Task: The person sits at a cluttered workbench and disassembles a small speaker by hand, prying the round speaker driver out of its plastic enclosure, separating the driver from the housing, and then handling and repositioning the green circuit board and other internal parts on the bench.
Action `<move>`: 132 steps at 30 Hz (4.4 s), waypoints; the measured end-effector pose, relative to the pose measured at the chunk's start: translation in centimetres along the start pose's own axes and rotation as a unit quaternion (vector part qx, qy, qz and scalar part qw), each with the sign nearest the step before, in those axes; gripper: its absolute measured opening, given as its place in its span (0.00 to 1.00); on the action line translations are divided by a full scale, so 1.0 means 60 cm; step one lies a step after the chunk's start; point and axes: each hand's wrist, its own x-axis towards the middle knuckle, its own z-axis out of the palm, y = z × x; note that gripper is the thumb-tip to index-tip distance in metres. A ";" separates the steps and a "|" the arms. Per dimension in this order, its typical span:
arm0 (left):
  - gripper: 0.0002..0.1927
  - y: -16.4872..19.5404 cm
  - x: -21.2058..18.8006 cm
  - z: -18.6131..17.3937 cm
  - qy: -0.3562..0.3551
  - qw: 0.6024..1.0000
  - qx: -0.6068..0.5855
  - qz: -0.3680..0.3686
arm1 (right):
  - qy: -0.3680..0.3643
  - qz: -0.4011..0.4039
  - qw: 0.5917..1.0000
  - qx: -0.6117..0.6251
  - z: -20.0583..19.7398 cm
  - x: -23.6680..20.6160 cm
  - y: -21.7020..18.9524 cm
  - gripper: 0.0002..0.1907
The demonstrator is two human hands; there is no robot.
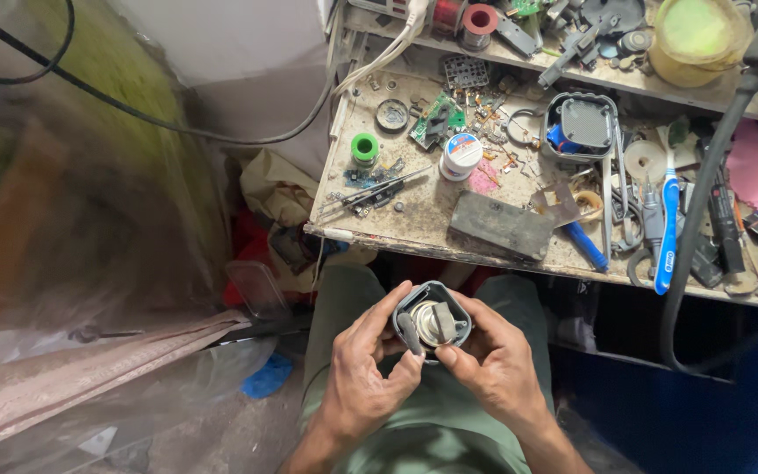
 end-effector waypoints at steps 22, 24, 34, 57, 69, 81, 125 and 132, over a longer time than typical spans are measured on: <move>0.37 0.030 0.028 -0.014 -0.064 0.989 0.136 0.015 | -0.072 -0.193 0.838 -0.504 0.012 0.038 -0.141 0.34; 0.36 0.027 0.028 -0.014 -0.067 0.992 0.099 -0.030 | -0.086 -0.188 0.834 -0.512 0.012 0.040 -0.146 0.32; 0.32 0.003 0.028 -0.018 -0.084 0.995 0.014 -0.043 | -0.098 -0.149 0.866 -0.467 0.005 0.047 -0.146 0.25; 0.32 -0.017 0.027 -0.013 -0.106 0.984 -0.131 -0.061 | -0.065 -0.177 0.865 -0.464 -0.006 0.048 -0.130 0.24; 0.36 -0.017 0.024 -0.026 -0.104 0.987 -0.064 -0.108 | -0.051 -0.170 0.897 -0.405 -0.015 0.046 -0.135 0.23; 0.33 -0.011 0.022 -0.012 -0.101 0.981 -0.147 -0.072 | -0.015 -0.138 0.972 -0.191 -0.042 0.035 -0.107 0.22; 0.33 0.001 0.013 0.007 -0.026 0.999 -0.005 -0.030 | 0.066 -0.256 0.817 -0.512 0.038 0.016 -0.115 0.25; 0.33 -0.013 0.003 0.018 -0.003 0.999 -0.028 -0.041 | 0.060 -0.270 0.809 -0.519 0.041 0.011 -0.112 0.24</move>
